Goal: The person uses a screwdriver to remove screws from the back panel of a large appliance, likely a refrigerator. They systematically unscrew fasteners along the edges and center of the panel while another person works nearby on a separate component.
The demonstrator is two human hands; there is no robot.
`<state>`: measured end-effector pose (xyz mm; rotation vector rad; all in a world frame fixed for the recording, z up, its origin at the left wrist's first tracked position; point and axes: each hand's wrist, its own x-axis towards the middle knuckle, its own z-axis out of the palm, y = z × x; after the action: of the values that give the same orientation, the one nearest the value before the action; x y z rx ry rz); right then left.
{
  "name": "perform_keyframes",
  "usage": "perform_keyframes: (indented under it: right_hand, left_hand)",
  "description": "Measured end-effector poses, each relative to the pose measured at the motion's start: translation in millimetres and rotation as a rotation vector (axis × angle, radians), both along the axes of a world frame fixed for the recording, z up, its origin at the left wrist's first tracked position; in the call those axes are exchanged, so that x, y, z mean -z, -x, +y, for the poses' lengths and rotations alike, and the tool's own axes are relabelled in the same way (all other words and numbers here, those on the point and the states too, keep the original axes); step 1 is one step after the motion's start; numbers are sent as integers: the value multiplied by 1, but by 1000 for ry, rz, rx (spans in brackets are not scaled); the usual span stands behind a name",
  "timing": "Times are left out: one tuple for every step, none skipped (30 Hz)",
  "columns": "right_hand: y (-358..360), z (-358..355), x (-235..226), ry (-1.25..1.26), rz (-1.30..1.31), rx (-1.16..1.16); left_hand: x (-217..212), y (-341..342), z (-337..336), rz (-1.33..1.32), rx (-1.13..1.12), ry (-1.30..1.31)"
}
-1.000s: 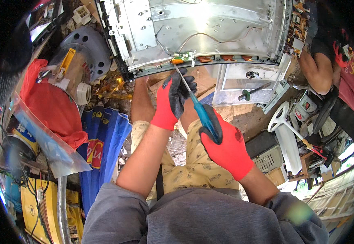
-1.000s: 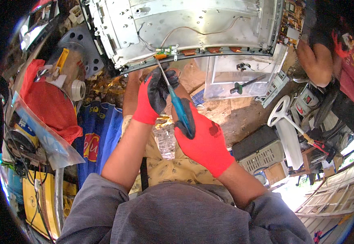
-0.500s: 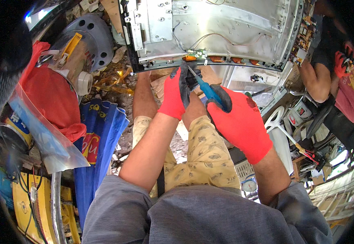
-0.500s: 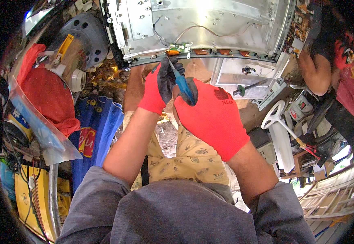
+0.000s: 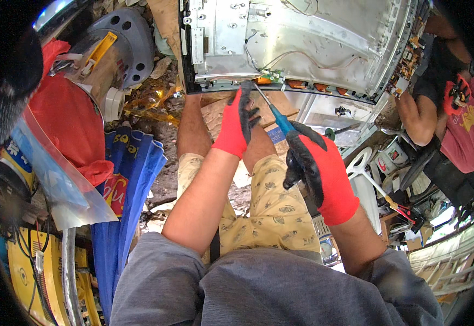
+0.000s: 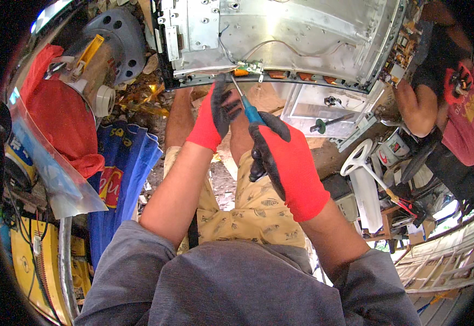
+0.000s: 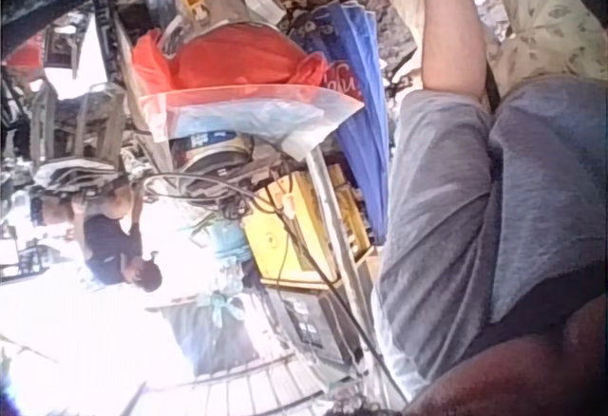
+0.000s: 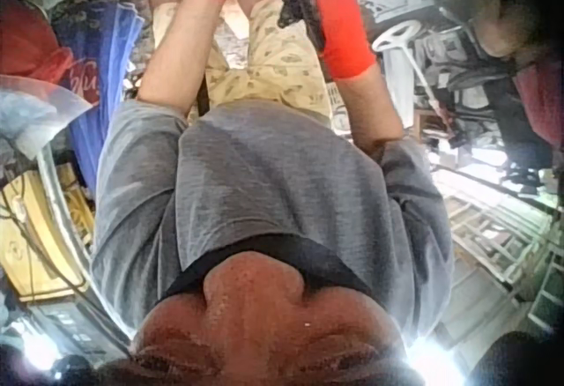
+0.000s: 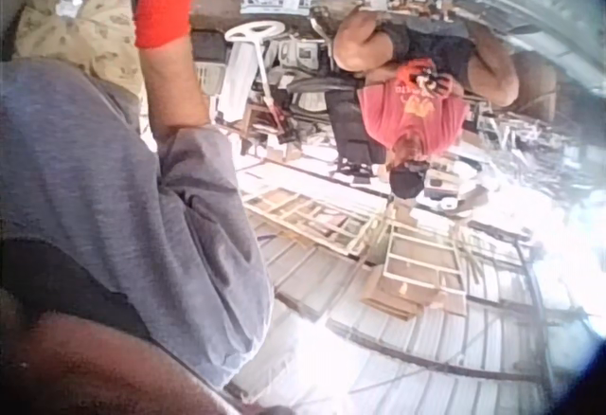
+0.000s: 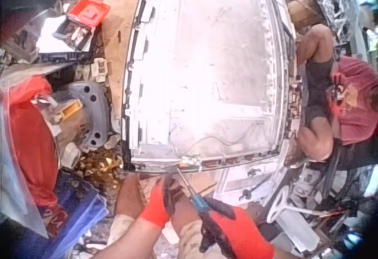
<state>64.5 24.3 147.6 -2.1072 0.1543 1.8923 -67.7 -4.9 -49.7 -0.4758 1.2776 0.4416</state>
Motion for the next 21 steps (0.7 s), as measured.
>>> perform_keyframes:
  right_hand:
    - [1, 1, -2, 52, 110, 207]
    - [5, 6, -2, 141, 111, 301]
    - [9, 10, -3, 234, 106, 400]
    - [12, 14, -4, 326, 103, 497]
    - [11, 11, 2, 357, 73, 523]
    - [11, 12, 4, 347, 63, 459]
    - [11, 13, 6, 336, 53, 396]
    - [11, 14, 6, 324, 43, 333]
    - [9, 17, 8, 315, -7, 251]
    - [9, 10, 11, 176, -115, -38]
    - [10, -4, 17, 34, -220, -326]
    - [13, -1, 13, -16, -306, -642]
    - [19, 2, 9, -54, -418, -951]
    - [27, 6, 4, -53, -461, -1141]
    - [35, 12, -1, -52, -512, -1329]
    - [40, 18, -4, -50, -561, -1520]
    - [41, 25, -6, 59, -495, -1538]
    - [41, 25, -4, 3, -543, -1466]
    - [37, 18, 1, -55, -577, -1397]
    - [33, 14, 6, -114, -606, -1327]
    - [25, 20, 10, -21, -442, -1009]
  left_hand:
    - [7, 4, 1, 9, -140, -25]
    - [15, 9, 4, 6, -247, -99]
    - [21, 11, 11, -2, -350, -168]
    - [28, 17, 17, -7, -455, -238]
    - [35, 26, 24, -118, -477, -267]
    - [42, 30, 23, -133, -466, -255]
    - [47, 33, 21, -149, -454, -242]
    - [52, 35, 17, -166, -442, -229]
    - [50, 31, 14, -168, -457, -224]
    - [54, 32, 11, -185, -456, -243]
    - [59, 32, 9, -203, -455, -261]
    - [60, 30, 7, -222, -457, -277]
    - [60, 30, 4, -212, -452, -265]
    - [59, 32, 1, -200, -448, -253]
    - [58, 29, 3, -198, -444, -247]
    - [55, 27, 3, -199, -427, -217]
    - [51, 26, 2, -197, -411, -187]
    - [50, 28, 5, -190, -396, -169]
    - [52, 35, 5, -229, -365, -214]
    - [55, 41, 5, -193, -330, -189]
    - [48, 38, 9, -179, -291, -148]
